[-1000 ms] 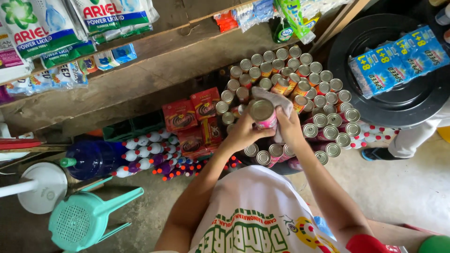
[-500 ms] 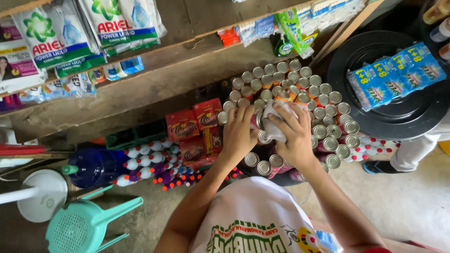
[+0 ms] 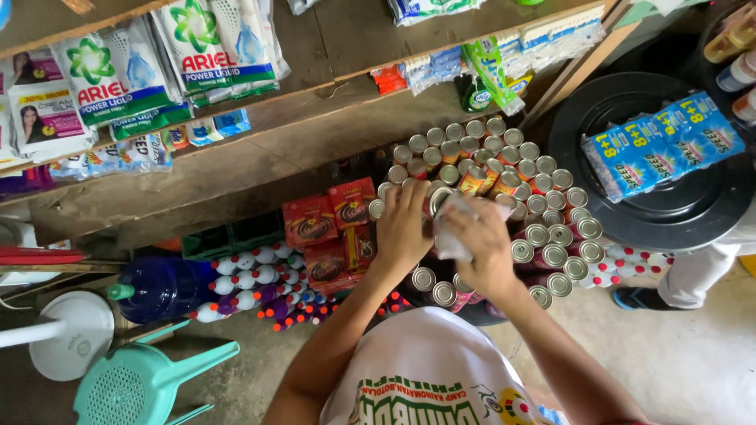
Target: The recorder is wiping canned goods with a cloth and organizing them onto store shelves.
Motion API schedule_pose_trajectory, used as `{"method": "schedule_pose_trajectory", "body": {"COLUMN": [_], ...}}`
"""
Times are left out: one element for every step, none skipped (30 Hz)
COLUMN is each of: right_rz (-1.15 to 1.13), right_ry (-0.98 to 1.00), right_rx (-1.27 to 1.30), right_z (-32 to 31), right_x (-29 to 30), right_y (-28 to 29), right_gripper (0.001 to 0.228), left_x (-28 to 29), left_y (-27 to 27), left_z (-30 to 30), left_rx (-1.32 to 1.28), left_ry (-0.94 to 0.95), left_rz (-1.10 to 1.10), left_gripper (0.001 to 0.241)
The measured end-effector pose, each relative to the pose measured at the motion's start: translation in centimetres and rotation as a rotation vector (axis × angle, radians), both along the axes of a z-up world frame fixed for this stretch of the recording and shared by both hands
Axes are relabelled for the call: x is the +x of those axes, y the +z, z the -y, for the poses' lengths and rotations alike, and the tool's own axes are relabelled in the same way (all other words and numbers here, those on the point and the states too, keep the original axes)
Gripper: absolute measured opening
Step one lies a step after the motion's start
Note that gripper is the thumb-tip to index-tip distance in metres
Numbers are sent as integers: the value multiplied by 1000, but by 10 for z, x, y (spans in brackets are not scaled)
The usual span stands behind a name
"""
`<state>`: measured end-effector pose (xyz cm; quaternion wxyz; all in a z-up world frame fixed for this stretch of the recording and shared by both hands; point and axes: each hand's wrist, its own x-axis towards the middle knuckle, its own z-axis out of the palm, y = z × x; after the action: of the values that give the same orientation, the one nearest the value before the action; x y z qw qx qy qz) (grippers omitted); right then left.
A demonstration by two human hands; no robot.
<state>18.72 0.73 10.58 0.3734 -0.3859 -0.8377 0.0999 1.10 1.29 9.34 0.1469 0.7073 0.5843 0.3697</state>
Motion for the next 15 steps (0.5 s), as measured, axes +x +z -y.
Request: {"method": "schedule_pose_trajectory", "body": {"right_rz": [19, 17, -1, -20, -20, -92, -165, -166, -323, -477, -477, -651, -825, -824, -1019], "right_ry": [71, 74, 54, 35, 32, -24, -80, -81, -70, -55, -53, -81, -108, -105, -68], "right_rx": [43, 45, 61, 76, 76, 56, 38, 40, -227, -497, -495, -705, -917, -916, -996], "right_z": [4, -2, -6, -11, -17, -24, -30, -33, -37, -41, -47, -53, -60, -60, -60], "right_x": [-2, -4, -6, -7, -5, -4, -4, 0, 4, 8, 16, 25, 33, 32, 32], "right_y": [-5, -6, -6, -7, -4, -1, 2, -3, -7, -12, -40, -68, -96, -99, -102], "right_gripper": [54, 54, 53, 53, 53, 51, 49, 49, 48, 47, 47, 34, 25, 25, 28], "left_x": [0, 1, 4, 6, 7, 7, 7, 4, 1, -3, -5, -7, -10, -10, -11], "left_y": [-4, -11, -18, -25, -20, -14, -9, -8, -8, -7, -7, -6, -6, -11, -16], "left_z": [1, 1, 1, 2, 2, 3, 3, 3, 2, 1, 0, 0, 0, 0, -1], "left_rx": [8, 10, 21, 32, 32, -13, -55, -54, 2, 57, 59, -18, -96, -94, -124], "left_ry": [8, 10, -9, -28, -30, -49, -67, -69, -106, -144, -143, -242, -339, -337, -361], "left_rz": [-15, -17, -29, -42, -42, -44, -47, -48, -20, 8, 7, 135, 262, 262, 364], "left_gripper": [76, 76, 73, 70, 70, 68, 67, 67, 67, 66, 66, 68, 69, 69, 72]}}
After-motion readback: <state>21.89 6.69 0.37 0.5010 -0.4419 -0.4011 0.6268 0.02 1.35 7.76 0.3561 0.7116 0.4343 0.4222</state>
